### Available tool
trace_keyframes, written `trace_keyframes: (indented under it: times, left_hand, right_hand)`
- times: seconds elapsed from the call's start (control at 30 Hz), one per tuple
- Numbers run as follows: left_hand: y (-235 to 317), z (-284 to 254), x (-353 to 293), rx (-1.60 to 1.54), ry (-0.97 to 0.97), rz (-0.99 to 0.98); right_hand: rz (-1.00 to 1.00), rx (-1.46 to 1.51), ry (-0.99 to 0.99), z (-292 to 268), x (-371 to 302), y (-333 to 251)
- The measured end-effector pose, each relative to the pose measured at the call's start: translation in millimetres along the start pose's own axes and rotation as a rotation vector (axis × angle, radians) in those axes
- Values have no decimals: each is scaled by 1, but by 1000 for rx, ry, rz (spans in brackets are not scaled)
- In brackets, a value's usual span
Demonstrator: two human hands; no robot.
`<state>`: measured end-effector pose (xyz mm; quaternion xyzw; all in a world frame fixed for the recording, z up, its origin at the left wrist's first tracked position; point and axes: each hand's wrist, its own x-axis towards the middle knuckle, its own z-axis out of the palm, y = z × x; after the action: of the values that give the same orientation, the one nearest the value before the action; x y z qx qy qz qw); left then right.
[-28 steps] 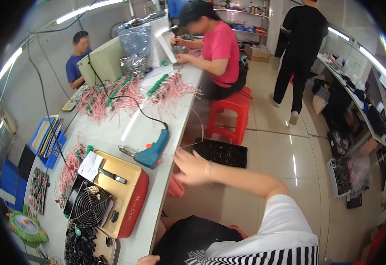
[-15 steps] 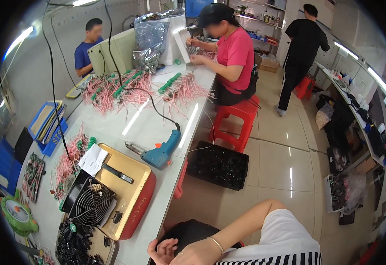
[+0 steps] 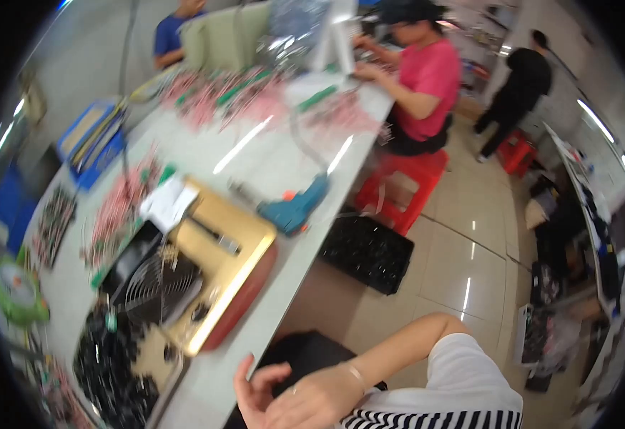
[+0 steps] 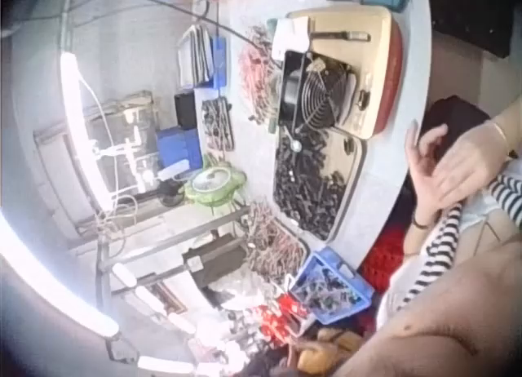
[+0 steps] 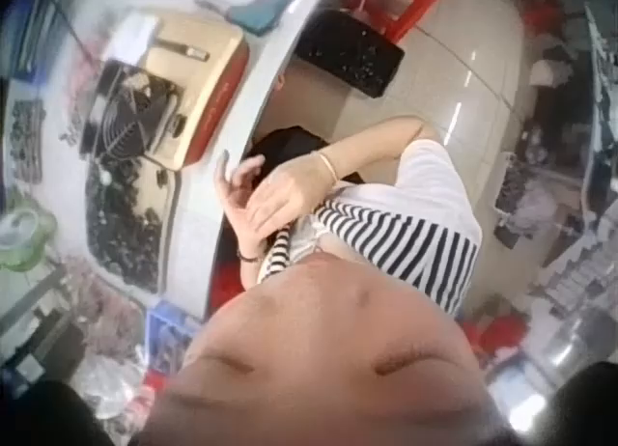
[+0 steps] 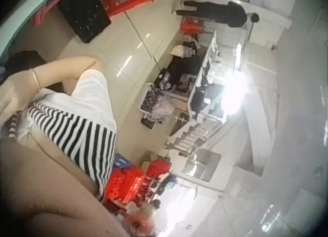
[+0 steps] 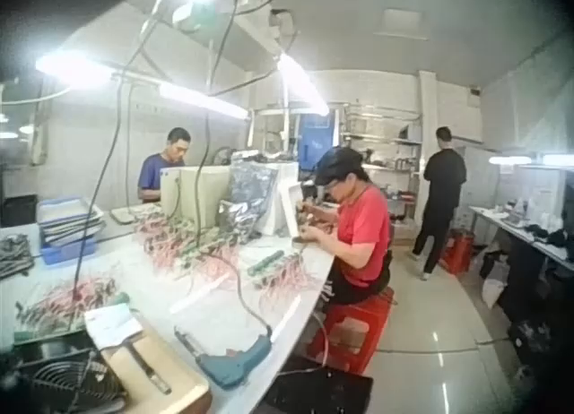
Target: The person solders wires onto plastic component housings using a soldering gun, places the assembled units into a blue plastic container, and sorts through housings and wired circuit boards on the workbench.
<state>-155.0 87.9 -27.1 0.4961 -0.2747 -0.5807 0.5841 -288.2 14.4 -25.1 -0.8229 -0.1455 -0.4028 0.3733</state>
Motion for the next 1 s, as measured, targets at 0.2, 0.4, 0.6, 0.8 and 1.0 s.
trace_keyframes:
  times: [0.2, 0.4, 0.6, 0.8, 1.0]
  left_hand:
    - [24, -5, 17, 205, -354, 484]
    - [20, -3, 30, 672, 253, 921]
    - [13, -2, 36, 771, 331, 1088]
    - [28, -17, 33, 780, 382, 1070]
    - [33, -20, 32, 781, 346, 1078]
  right_hand:
    - [48, -273, -69, -36, 13, -19]
    - [227, -591, -8, -11, 11, -8]
    - [311, -628, 40, 3, 7, -10]
    - [240, -647, 58, -5, -3, -15]
    - [214, -609, 114, -1, -3, -11]
